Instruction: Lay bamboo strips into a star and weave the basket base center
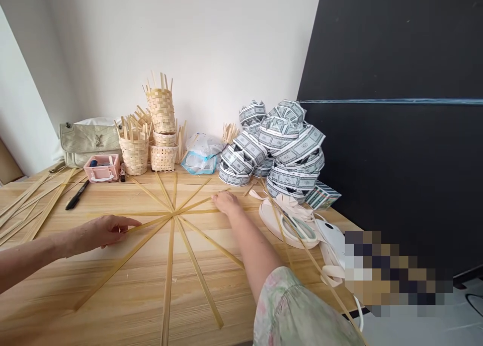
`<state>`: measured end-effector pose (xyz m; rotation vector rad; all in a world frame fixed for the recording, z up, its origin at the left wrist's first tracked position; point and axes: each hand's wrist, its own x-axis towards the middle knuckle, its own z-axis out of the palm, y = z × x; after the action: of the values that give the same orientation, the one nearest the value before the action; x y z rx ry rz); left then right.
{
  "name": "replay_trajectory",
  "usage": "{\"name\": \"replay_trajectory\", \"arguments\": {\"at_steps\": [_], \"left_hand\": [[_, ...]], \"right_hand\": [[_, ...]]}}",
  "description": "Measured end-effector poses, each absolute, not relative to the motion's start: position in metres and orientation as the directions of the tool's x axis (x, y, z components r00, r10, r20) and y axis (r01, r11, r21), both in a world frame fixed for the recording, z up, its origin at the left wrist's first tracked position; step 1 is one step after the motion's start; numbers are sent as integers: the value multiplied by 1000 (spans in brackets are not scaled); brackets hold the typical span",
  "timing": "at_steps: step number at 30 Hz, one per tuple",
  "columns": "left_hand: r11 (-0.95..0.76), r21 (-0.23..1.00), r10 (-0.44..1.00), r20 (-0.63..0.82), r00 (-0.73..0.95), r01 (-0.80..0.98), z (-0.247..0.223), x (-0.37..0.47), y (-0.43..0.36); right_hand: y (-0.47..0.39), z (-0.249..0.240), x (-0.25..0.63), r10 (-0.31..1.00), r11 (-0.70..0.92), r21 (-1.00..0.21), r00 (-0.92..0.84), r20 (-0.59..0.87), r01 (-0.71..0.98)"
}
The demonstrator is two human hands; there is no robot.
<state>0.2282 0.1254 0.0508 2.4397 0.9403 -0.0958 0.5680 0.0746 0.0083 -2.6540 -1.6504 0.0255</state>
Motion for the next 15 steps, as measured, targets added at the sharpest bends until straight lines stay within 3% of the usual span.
{"name": "replay_trajectory", "arguments": {"at_steps": [5, 15], "left_hand": [[-749, 283, 589, -128, 798, 599, 50, 228, 126], [-864, 143, 487, -10, 874, 483, 34, 217, 135]], "right_hand": [[75, 8, 568, 898, -440, -12, 440, -1, 898], [72, 10, 565, 906, -423, -6, 423, 16, 906]]}}
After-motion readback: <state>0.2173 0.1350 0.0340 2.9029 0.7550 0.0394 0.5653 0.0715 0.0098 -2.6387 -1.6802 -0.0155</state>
